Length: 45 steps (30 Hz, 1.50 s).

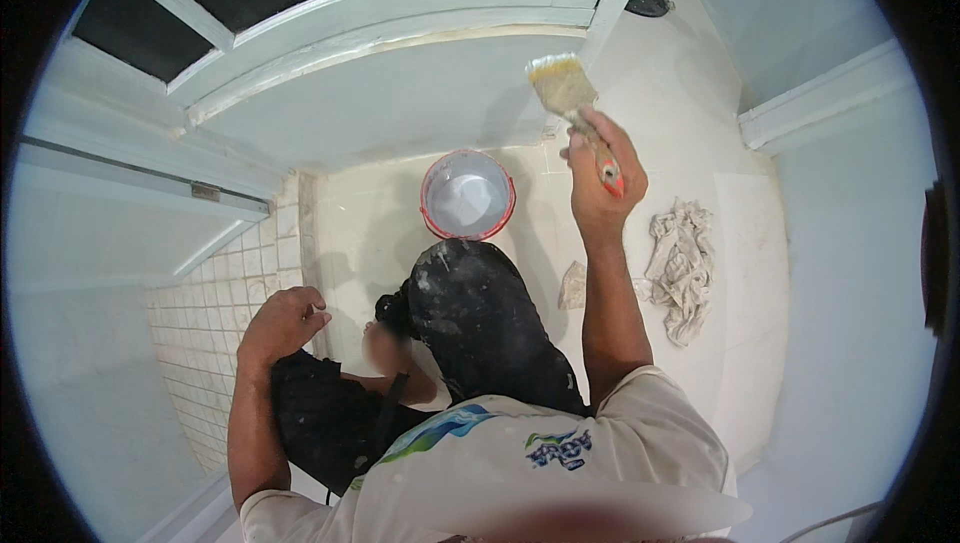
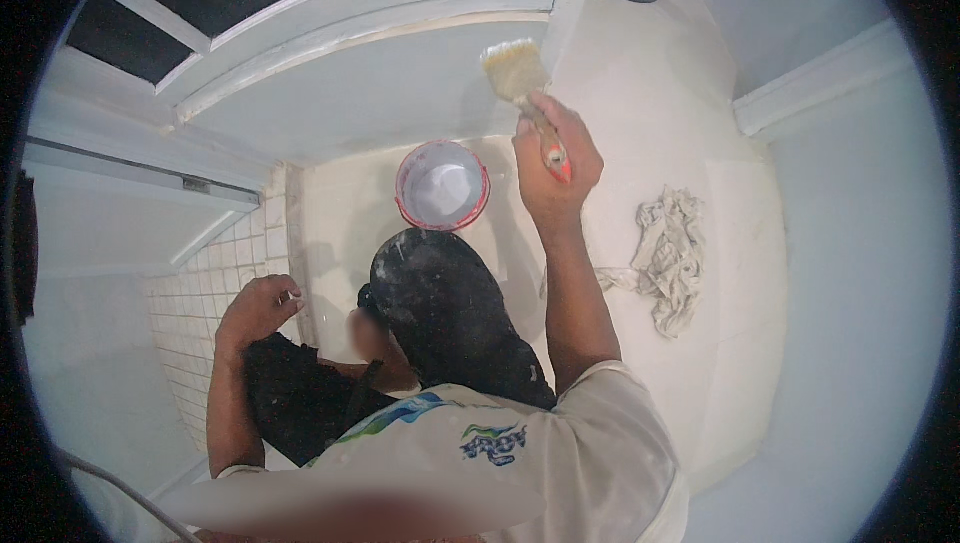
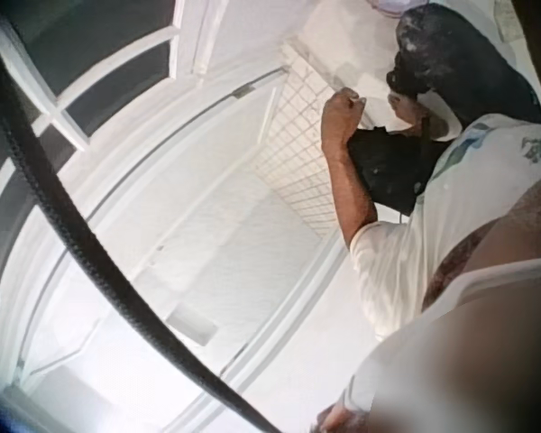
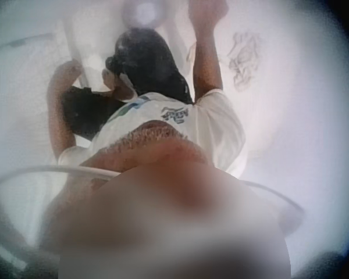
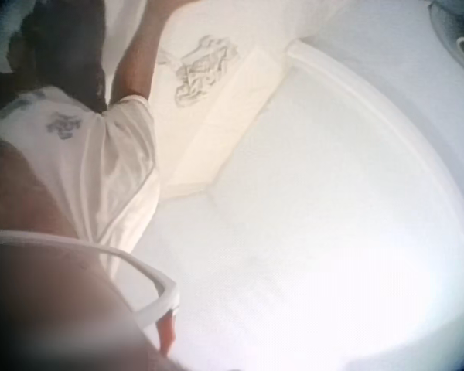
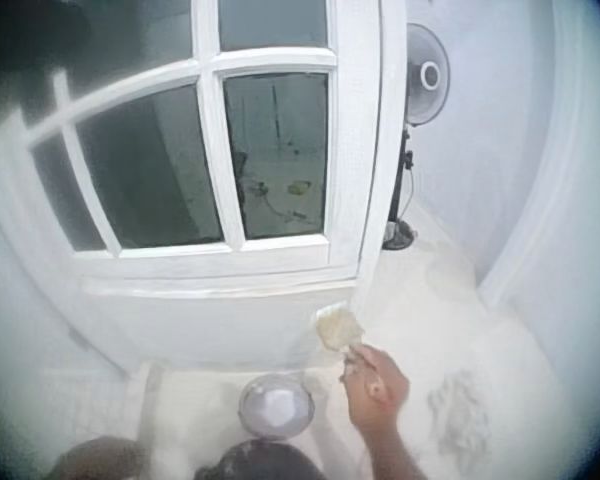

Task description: The person moves a standing fan and picks up a paint bucket and brush. They then kneel and paint the lower section of a white door frame with white paint, repeatedly dipping the brush into the bucket.

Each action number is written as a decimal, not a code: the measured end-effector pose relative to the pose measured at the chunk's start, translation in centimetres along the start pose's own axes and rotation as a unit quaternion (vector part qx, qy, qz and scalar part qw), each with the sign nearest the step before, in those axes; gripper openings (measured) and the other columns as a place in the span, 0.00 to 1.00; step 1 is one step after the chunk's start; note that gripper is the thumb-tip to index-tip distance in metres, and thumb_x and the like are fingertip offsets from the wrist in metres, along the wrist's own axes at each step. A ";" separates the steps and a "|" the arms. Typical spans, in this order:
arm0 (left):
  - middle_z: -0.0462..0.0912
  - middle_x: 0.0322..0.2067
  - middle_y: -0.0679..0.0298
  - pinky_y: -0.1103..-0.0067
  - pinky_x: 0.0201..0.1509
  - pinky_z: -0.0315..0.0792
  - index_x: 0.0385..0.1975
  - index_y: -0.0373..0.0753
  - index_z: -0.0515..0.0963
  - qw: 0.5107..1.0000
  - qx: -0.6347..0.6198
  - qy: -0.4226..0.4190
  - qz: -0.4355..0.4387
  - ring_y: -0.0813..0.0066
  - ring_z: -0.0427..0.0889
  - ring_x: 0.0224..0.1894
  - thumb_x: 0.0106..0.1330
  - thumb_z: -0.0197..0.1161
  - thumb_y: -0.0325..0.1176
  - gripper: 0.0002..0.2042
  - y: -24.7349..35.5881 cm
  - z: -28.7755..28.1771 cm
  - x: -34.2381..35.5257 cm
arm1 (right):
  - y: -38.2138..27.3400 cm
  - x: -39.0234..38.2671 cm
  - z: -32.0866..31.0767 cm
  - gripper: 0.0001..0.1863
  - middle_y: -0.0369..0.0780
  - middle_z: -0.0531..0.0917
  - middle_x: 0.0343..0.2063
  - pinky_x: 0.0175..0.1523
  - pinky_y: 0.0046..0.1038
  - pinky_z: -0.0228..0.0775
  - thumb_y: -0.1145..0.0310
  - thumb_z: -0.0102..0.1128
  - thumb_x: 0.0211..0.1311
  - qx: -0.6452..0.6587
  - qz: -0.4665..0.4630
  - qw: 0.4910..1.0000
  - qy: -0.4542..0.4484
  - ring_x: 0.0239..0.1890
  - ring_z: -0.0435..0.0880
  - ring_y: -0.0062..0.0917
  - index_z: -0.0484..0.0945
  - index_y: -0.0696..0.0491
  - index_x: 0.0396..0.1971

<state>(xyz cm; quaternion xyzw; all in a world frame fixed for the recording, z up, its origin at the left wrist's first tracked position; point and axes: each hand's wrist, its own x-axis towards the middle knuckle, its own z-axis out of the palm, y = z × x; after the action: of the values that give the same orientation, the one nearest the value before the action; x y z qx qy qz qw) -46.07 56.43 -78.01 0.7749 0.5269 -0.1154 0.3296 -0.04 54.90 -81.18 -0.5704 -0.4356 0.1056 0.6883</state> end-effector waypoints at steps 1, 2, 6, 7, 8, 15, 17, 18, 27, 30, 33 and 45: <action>0.89 0.36 0.46 0.59 0.48 0.80 0.42 0.32 0.85 1.000 0.002 -0.001 -0.005 0.48 0.88 0.40 0.69 0.72 0.36 0.12 0.2 0.2 0.3 | 0.4 1.2 0.0 0.16 0.45 0.90 0.41 0.50 0.27 0.81 0.81 0.65 0.66 -0.027 -0.031 0.999 0.015 0.43 0.89 0.25 0.86 0.63 0.53; 0.89 0.37 0.45 0.59 0.49 0.80 0.44 0.32 0.85 1.000 0.005 -0.002 -0.010 0.47 0.89 0.41 0.69 0.72 0.36 0.13 0.4 0.4 0.6 | 0.8 2.2 0.0 0.16 0.46 0.90 0.41 0.50 0.26 0.80 0.81 0.67 0.64 -0.028 -0.037 0.999 0.026 0.42 0.89 0.25 0.86 0.62 0.52; 0.89 0.36 0.45 0.60 0.47 0.81 0.45 0.32 0.85 1.000 0.019 -0.004 -0.024 0.46 0.89 0.40 0.69 0.72 0.37 0.14 0.8 0.6 1.4 | 1.7 5.1 0.3 0.16 0.46 0.90 0.41 0.49 0.27 0.81 0.81 0.67 0.63 -0.004 -0.037 0.998 0.059 0.41 0.89 0.26 0.87 0.62 0.50; 0.89 0.36 0.44 0.60 0.47 0.81 0.45 0.32 0.85 0.999 0.009 -0.011 -0.041 0.46 0.89 0.40 0.69 0.72 0.37 0.14 1.5 0.4 1.6 | 2.1 5.7 0.4 0.15 0.45 0.90 0.41 0.49 0.27 0.81 0.81 0.67 0.62 -0.010 -0.037 0.997 0.064 0.40 0.89 0.26 0.87 0.62 0.50; 0.89 0.35 0.44 0.61 0.46 0.81 0.45 0.32 0.85 0.998 -0.001 -0.017 -0.059 0.46 0.89 0.39 0.69 0.72 0.37 0.14 2.0 0.2 1.8 | 2.5 6.2 0.4 0.15 0.45 0.90 0.41 0.48 0.27 0.81 0.81 0.67 0.62 -0.016 -0.038 0.997 0.069 0.40 0.89 0.26 0.87 0.62 0.50; 0.89 0.35 0.44 0.61 0.45 0.81 0.44 0.33 0.85 1.000 0.013 -0.002 -0.028 0.47 0.90 0.39 0.69 0.72 0.37 0.13 2.9 0.3 4.0 | 4.4 7.9 1.2 0.15 0.46 0.91 0.39 0.49 0.29 0.82 0.79 0.69 0.60 -0.020 -0.027 0.997 0.063 0.39 0.91 0.28 0.88 0.62 0.47; 0.89 0.34 0.45 0.61 0.46 0.81 0.45 0.33 0.85 1.000 0.018 0.003 -0.015 0.47 0.90 0.38 0.69 0.72 0.37 0.13 2.6 0.3 4.5 | 4.3 7.9 1.9 0.15 0.47 0.91 0.39 0.49 0.29 0.83 0.78 0.70 0.59 -0.020 -0.026 0.998 0.047 0.40 0.92 0.29 0.88 0.62 0.47; 0.89 0.35 0.45 0.61 0.46 0.81 0.45 0.33 0.86 1.000 0.017 0.000 -0.025 0.47 0.90 0.39 0.69 0.72 0.37 0.13 2.6 0.3 4.8 | 4.2 8.0 1.7 0.15 0.47 0.91 0.39 0.49 0.29 0.83 0.78 0.69 0.60 -0.016 -0.025 0.998 0.052 0.40 0.92 0.29 0.88 0.62 0.47; 0.90 0.35 0.45 0.61 0.46 0.81 0.45 0.32 0.86 0.998 0.023 -0.008 -0.057 0.47 0.90 0.39 0.68 0.73 0.36 0.13 3.3 -0.2 5.0 | 3.7 9.6 0.1 0.14 0.45 0.92 0.38 0.48 0.26 0.82 0.78 0.67 0.62 -0.001 0.051 0.998 0.048 0.40 0.91 0.25 0.89 0.62 0.47; 0.90 0.35 0.45 0.61 0.46 0.81 0.45 0.33 0.86 0.998 0.023 -0.007 -0.052 0.47 0.90 0.39 0.68 0.73 0.36 0.13 3.3 -0.1 5.0 | 2.9 9.4 0.2 0.14 0.42 0.91 0.36 0.45 0.23 0.81 0.78 0.67 0.62 0.024 0.039 0.998 0.043 0.37 0.89 0.21 0.89 0.62 0.47; 0.90 0.35 0.46 0.61 0.46 0.81 0.46 0.33 0.86 0.999 0.021 -0.011 -0.049 0.50 0.90 0.39 0.69 0.72 0.38 0.14 2.4 0.2 4.7 | 1.6 9.8 -0.8 0.14 0.41 0.90 0.34 0.40 0.23 0.80 0.78 0.67 0.63 0.034 0.052 0.995 0.073 0.32 0.88 0.19 0.89 0.61 0.48; 0.90 0.36 0.46 0.61 0.47 0.81 0.45 0.33 0.86 0.998 0.017 -0.013 -0.054 0.48 0.90 0.40 0.69 0.72 0.38 0.14 3.9 -0.1 4.4 | 1.6 11.3 -1.2 0.15 0.41 0.90 0.32 0.34 0.23 0.85 0.73 0.66 0.65 0.020 0.119 0.992 0.039 0.26 0.88 0.21 0.90 0.60 0.50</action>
<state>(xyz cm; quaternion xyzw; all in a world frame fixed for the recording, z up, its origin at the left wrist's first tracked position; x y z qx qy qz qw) -40.76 58.91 -78.73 0.7491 0.5616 -0.1525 0.3166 8.17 61.91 -77.16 -0.6077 -0.3357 0.1731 0.6986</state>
